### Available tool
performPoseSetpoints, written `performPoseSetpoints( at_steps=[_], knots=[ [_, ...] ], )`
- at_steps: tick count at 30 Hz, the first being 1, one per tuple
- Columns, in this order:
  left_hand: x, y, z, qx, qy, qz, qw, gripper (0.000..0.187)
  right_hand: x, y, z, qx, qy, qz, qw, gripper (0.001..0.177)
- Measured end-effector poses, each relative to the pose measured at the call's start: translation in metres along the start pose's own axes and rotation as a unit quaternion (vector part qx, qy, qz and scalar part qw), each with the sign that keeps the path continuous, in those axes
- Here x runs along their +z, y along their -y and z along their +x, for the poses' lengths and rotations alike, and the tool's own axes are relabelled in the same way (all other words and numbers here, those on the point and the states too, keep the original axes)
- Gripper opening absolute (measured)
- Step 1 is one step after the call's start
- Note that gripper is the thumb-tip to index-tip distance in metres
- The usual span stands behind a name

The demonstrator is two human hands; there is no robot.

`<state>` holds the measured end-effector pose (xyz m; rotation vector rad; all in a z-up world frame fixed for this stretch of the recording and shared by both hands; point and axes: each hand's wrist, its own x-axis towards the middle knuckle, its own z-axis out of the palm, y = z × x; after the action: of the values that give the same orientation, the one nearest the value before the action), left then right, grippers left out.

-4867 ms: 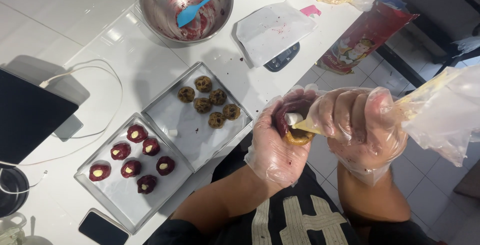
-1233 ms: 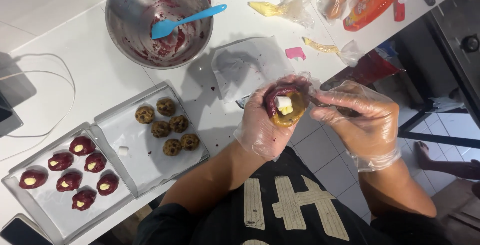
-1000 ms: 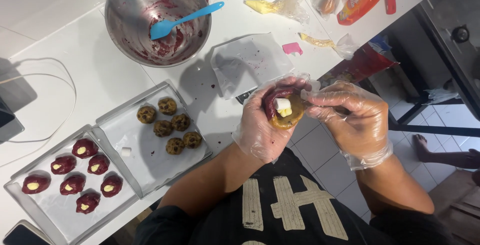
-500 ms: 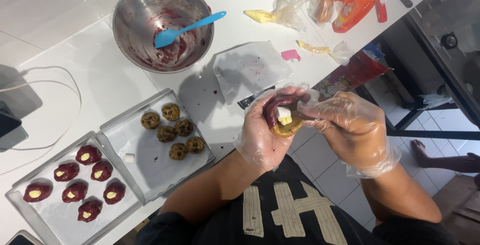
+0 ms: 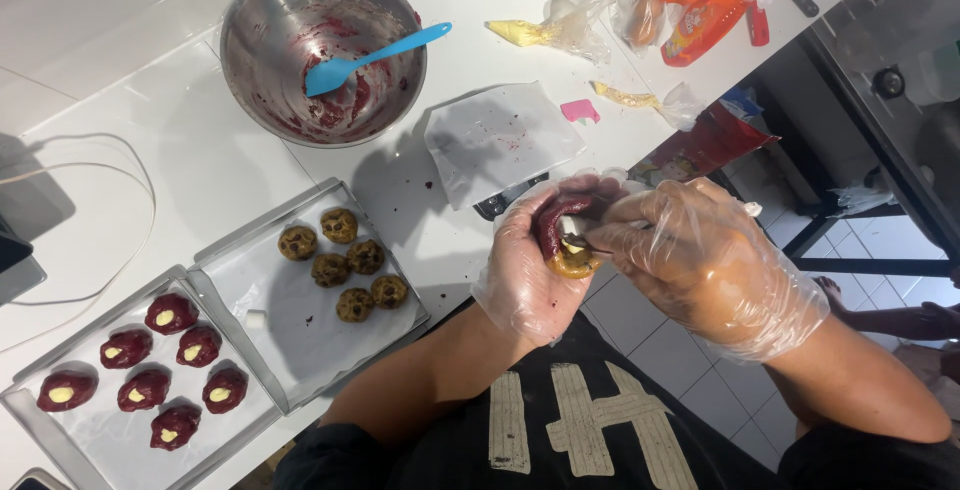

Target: Shaping dough into balls, adding filling, and placing them on a baking tray for baking.

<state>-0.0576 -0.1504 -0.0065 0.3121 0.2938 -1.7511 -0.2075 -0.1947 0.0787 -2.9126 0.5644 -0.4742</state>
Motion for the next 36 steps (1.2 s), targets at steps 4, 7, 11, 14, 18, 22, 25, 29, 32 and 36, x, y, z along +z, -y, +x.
performPoseSetpoints(
  at_steps=[4, 7, 11, 14, 18, 22, 25, 29, 32, 36],
  knots=[
    [-0.006, 0.001, 0.0, 0.002, 0.012, 0.0, 1.0, 0.029, -0.006, 0.005, 0.005, 0.047, 0.037, -0.036, 0.998, 0.026],
    [-0.005, 0.002, -0.002, 0.003, 0.033, -0.015, 0.999, 0.031, -0.006, 0.006, 0.009, 0.021, -0.004, -0.049, 0.999, 0.017],
    [-0.001, 0.002, -0.004, 0.004, 0.011, -0.003, 1.0, 0.032, -0.006, 0.005, 0.009, -0.006, 0.001, -0.023, 1.0, 0.016],
    [0.002, -0.001, -0.007, 0.01, 0.019, 0.003, 1.0, 0.029, 0.001, 0.002, 0.002, 0.009, -0.036, 0.025, 0.999, 0.018],
    [0.002, 0.0, -0.007, 0.037, 0.012, -0.011, 0.999, 0.023, 0.006, 0.003, -0.002, 0.05, -0.042, 0.026, 0.998, 0.017],
    [-0.001, 0.001, -0.008, 0.054, 0.034, -0.002, 0.998, 0.023, 0.009, 0.005, -0.002, 0.058, -0.052, 0.061, 0.995, 0.015],
    [0.002, 0.001, -0.008, 0.041, 0.021, -0.016, 0.999, 0.019, 0.012, 0.005, -0.002, 0.056, -0.044, 0.033, 0.997, 0.014],
    [0.001, 0.0, -0.009, 0.029, 0.017, -0.009, 0.999, 0.019, 0.001, -0.001, 0.0, 0.051, -0.014, 0.106, 0.993, 0.021],
    [0.0, 0.0, -0.011, 0.042, 0.001, 0.006, 0.999, 0.021, -0.009, -0.004, 0.005, 0.104, 0.108, 0.149, 0.977, 0.037],
    [0.0, -0.001, -0.013, 0.034, -0.003, -0.021, 0.999, 0.025, -0.018, -0.001, 0.014, 0.187, 0.104, 0.304, 0.928, 0.034]
  ],
)
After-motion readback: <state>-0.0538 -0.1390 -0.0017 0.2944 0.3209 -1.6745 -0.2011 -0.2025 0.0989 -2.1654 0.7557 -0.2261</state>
